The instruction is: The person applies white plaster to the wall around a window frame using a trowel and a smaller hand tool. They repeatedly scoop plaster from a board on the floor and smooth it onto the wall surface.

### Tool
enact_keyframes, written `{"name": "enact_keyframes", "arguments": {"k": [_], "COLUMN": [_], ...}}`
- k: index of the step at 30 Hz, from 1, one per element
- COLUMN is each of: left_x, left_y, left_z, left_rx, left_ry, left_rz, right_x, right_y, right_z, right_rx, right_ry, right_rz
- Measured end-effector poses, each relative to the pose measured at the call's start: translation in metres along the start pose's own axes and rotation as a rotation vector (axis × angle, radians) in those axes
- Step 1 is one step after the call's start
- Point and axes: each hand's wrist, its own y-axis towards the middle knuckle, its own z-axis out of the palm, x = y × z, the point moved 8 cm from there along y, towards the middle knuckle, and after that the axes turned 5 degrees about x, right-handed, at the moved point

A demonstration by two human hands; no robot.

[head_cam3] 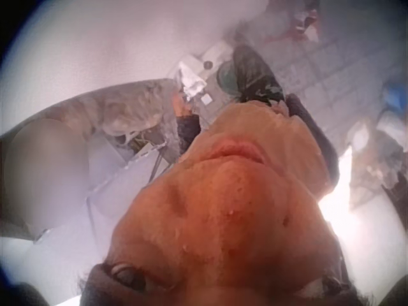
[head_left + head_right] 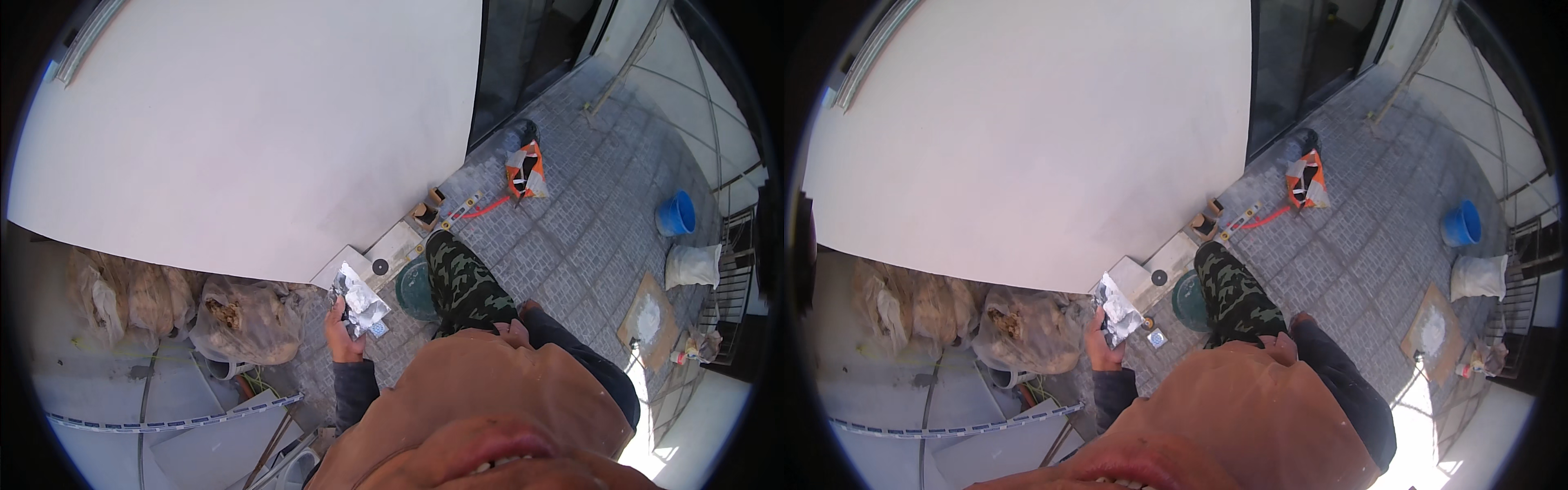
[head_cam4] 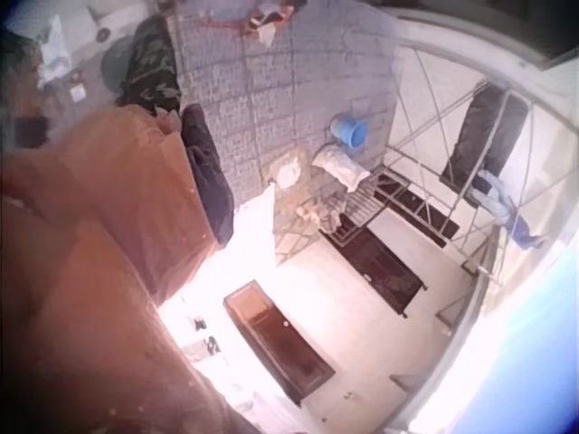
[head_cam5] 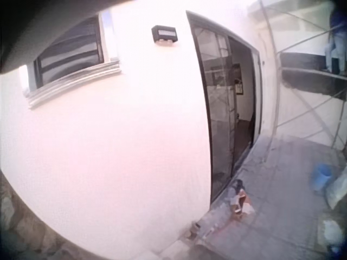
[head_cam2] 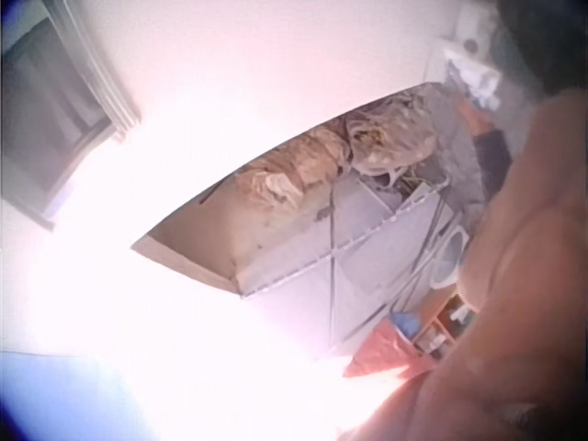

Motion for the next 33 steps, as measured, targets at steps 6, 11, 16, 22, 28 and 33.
{"name": "enact_keyframes", "arguments": {"k": [6, 11, 16, 22, 28, 33], "left_x": [-0.077, -0.136, -0.15, -0.223, -0.324, -0.332], "left_y": [0.088, 0.092, 0.058, 0.002, -0.021, -0.014], "left_z": [0.152, 0.285, 0.329, 0.361, 0.346, 0.369], "left_rx": [0.241, 0.309, 0.333, 0.305, 0.35, 0.431], "left_ry": [0.208, 0.247, 0.05, 0.015, -0.054, -0.125], "left_rz": [-0.118, -0.2, -0.214, -0.074, 0.143, 0.118], "right_x": [0.07, 0.088, 0.095, 0.139, 0.192, 0.253], "right_y": [0.012, 0.002, -0.001, -0.044, -0.131, -0.171], "right_z": [-0.074, -0.146, -0.22, -0.28, -0.274, -0.368], "right_rx": [0.022, 0.046, -0.135, -0.328, -0.214, -0.274], "right_ry": [-0.065, -0.066, 0.018, -0.488, -0.842, -0.109], "right_rz": [-0.012, 0.103, 0.05, -0.324, -0.466, -0.304]}}
